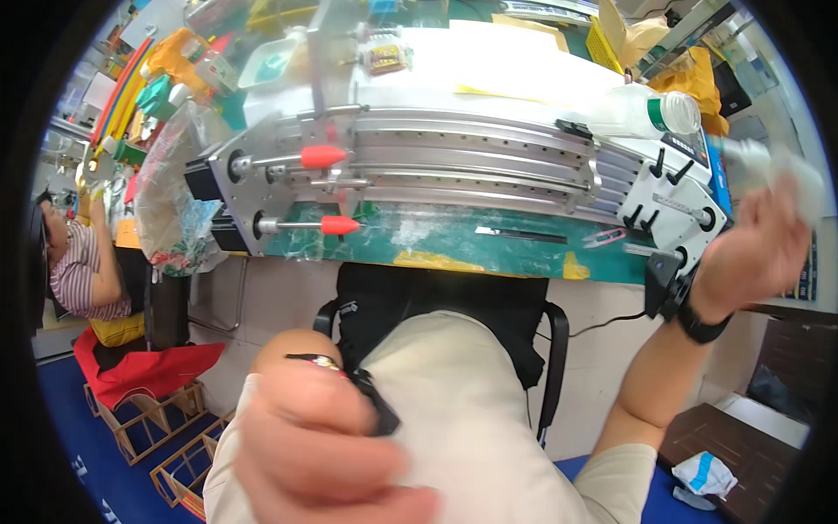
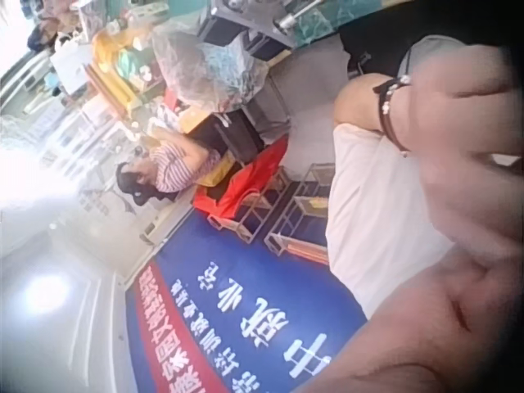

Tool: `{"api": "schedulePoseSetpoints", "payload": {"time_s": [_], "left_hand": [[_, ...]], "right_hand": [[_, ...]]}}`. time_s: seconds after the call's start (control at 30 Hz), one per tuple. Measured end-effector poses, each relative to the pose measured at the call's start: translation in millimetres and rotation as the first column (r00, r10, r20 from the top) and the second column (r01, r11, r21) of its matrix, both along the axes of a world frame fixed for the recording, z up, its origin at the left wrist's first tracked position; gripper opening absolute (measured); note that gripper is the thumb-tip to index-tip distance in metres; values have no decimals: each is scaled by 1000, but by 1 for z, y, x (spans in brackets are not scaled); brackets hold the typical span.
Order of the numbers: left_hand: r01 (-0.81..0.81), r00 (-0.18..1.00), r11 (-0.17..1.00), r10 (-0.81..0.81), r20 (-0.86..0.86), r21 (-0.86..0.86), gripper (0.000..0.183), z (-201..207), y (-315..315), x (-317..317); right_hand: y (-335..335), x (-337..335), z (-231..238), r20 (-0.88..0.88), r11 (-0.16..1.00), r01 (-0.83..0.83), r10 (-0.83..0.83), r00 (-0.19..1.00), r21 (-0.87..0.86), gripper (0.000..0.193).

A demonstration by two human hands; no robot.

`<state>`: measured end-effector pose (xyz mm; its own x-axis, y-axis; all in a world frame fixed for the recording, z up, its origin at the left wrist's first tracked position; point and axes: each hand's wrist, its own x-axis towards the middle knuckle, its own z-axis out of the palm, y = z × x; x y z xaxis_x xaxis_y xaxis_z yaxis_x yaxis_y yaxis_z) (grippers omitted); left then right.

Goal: Applying glue and using a precision machine to assemble small electronic or mechanical components.

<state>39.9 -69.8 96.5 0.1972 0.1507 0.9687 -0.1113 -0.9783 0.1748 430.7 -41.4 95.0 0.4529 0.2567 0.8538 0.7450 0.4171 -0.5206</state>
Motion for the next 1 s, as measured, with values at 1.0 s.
{"api": "schedulePoseSetpoints", "payload": {"time_s": [1.0], "left_hand": [[-796,588,559,627,-511,-230,16,-163,13,-75]], "right_hand": [[32,-254,-115,2,688,-620,670,742,-376,32]]}}
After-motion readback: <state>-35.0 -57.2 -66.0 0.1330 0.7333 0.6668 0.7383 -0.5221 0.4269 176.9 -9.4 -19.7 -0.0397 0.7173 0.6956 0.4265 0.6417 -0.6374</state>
